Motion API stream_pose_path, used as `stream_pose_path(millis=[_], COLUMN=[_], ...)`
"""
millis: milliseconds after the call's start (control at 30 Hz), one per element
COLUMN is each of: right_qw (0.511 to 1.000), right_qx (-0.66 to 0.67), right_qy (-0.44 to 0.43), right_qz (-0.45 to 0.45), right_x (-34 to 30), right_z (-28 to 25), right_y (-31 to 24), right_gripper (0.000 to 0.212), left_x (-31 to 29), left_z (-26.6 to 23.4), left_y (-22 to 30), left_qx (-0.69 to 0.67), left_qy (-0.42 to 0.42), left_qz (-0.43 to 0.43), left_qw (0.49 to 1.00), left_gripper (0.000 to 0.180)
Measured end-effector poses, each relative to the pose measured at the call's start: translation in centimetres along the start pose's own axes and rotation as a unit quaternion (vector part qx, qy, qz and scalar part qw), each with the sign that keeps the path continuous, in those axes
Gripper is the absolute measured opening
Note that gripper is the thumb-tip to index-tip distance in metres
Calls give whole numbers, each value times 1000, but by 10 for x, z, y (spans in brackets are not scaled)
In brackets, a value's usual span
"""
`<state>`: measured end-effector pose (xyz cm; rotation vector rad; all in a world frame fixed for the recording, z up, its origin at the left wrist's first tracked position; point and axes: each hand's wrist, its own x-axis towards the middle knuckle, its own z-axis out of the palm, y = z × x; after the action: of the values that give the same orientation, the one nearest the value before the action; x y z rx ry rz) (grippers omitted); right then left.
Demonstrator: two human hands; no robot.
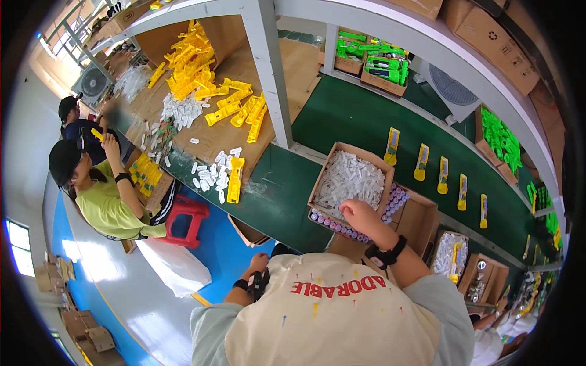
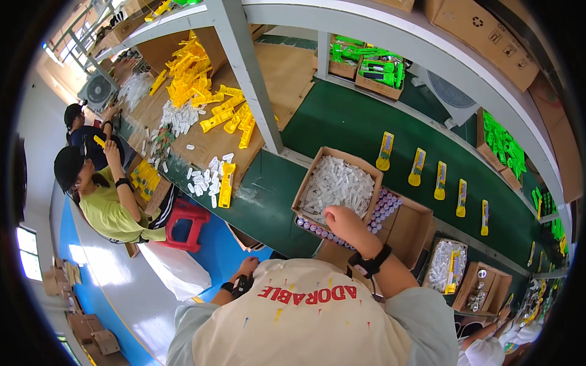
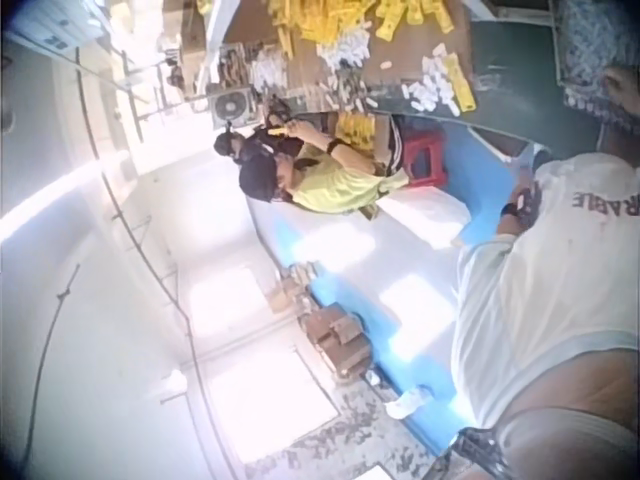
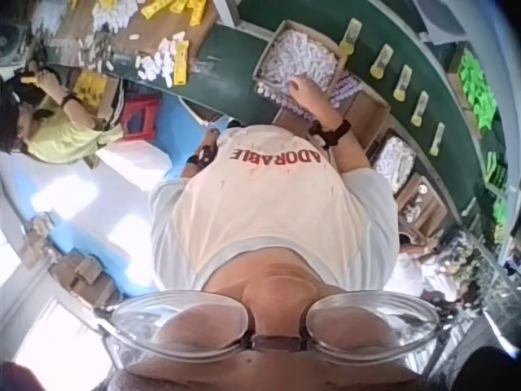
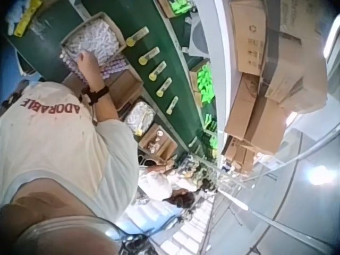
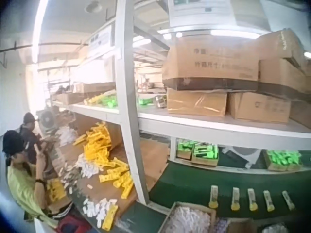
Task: Manually assembling and packaging small yellow and blue plastic components into trays in a factory setting.
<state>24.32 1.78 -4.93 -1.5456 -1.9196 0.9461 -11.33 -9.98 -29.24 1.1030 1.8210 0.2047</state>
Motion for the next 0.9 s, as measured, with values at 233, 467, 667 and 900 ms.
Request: stream_pose_path(millis=[233, 467, 667, 900], right_qw=[1000, 997, 992, 977], right_qx=[-17, -39, -97, -198], right_qy=[4, 53, 38, 82], right_qz=[26, -37, -69, 12], right_x=[-4, 0, 23, 28], right_z=[21, 29, 30, 41], right_y=[36, 34, 25, 14], right_gripper=[14, 14, 17, 17], left_x=[-13, -12, -28, -20], left_z=[-17, -12, -24, -15], left_y=[-6, -44, -11, -31], left_qx=[-128, -256, -138, -63], left_qy=[32, 50, 33, 31], left_qz=[-121, -124, -102, 39], left_qw=[984, 957, 985, 997], left_gripper=[33, 29, 29, 29])
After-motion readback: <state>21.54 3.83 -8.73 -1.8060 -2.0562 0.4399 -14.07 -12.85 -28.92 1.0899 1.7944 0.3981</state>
